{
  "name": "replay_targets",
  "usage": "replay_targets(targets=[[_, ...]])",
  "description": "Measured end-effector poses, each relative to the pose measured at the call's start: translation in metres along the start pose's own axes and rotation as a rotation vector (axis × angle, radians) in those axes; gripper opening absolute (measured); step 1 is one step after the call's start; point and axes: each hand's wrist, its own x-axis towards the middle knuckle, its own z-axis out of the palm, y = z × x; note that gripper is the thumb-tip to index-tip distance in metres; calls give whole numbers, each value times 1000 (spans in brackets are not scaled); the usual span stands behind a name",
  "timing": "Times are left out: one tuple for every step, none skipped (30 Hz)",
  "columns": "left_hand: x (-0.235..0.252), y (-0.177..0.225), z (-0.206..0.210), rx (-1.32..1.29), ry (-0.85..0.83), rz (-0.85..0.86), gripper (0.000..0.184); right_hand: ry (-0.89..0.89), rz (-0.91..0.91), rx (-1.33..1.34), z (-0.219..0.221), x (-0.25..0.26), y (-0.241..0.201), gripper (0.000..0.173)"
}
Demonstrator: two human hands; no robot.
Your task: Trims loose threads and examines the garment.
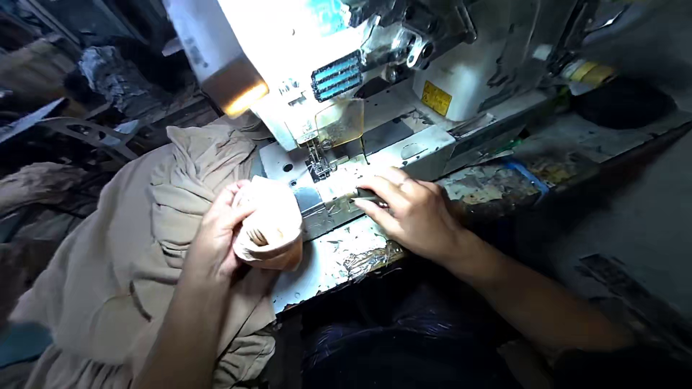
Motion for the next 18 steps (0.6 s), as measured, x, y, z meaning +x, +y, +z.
replay_targets(targets=[[-5, -5, -1, -81, 11, -28, 29, -24, -45, -82, 4, 13, -7, 25], [-7, -9, -3, -131, 15, -43, 29, -43, -84, -144, 11, 26, -14, 24], [-7, -13, -4, -166, 12, -52, 29, -67, -117, -177, 18, 39, -23, 22], [-7, -16, -6, -194, -1, -62, 30, -104, -138, -188, 25, 50, -31, 20], [-8, -18, -7, -218, -21, -71, 31, -157, -148, -182, 33, 60, -38, 18], [-9, -21, -8, -238, -52, -78, 31, -198, -165, -166, 40, 68, -42, 17], [-12, -22, -9, -260, -81, -83, 31, -204, -193, -142, 47, 72, -42, 17], [-16, -22, -9, -285, -101, -81, 31, -167, -224, -109, 52, 71, -41, 17], [-22, -22, -10, -302, -123, -74, 33, -130, -228, -45, 51, 65, -40, 18], [-28, -22, -12, -311, -141, -64, 33, -80, -188, 73, 46, 56, -39, 20], [-34, -22, -14, -326, -154, -56, 33, -54, -105, 243, 41, 46, -40, 21], [-40, -23, -15, -335, -166, -57, 34, -88, 13, 440, 37, 34, -41, 21], [-46, -24, -15, -336, -172, -64, 35, -164, 141, 652, 34, 23, -42, 26], [-50, -25, -14, -333, -177, -72, 35, -264, 262, 859, 33, 14, -44, 37], [-55, -27, -12, -323, -179, -78, 32, -365, 380, 1044, 33, 7, -47, 41], [-61, -28, -9, -306, -169, -78, 27, -403, 489, 1219, 35, 1, -52, 32], [-65, -30, -9, -282, -156, -63, 21, -393, 576, 1365, 39, -5, -57, 15], [-69, -34, -11, -242, -142, -34, 18, -367, 647, 1496, 41, -11, -59, 5]])
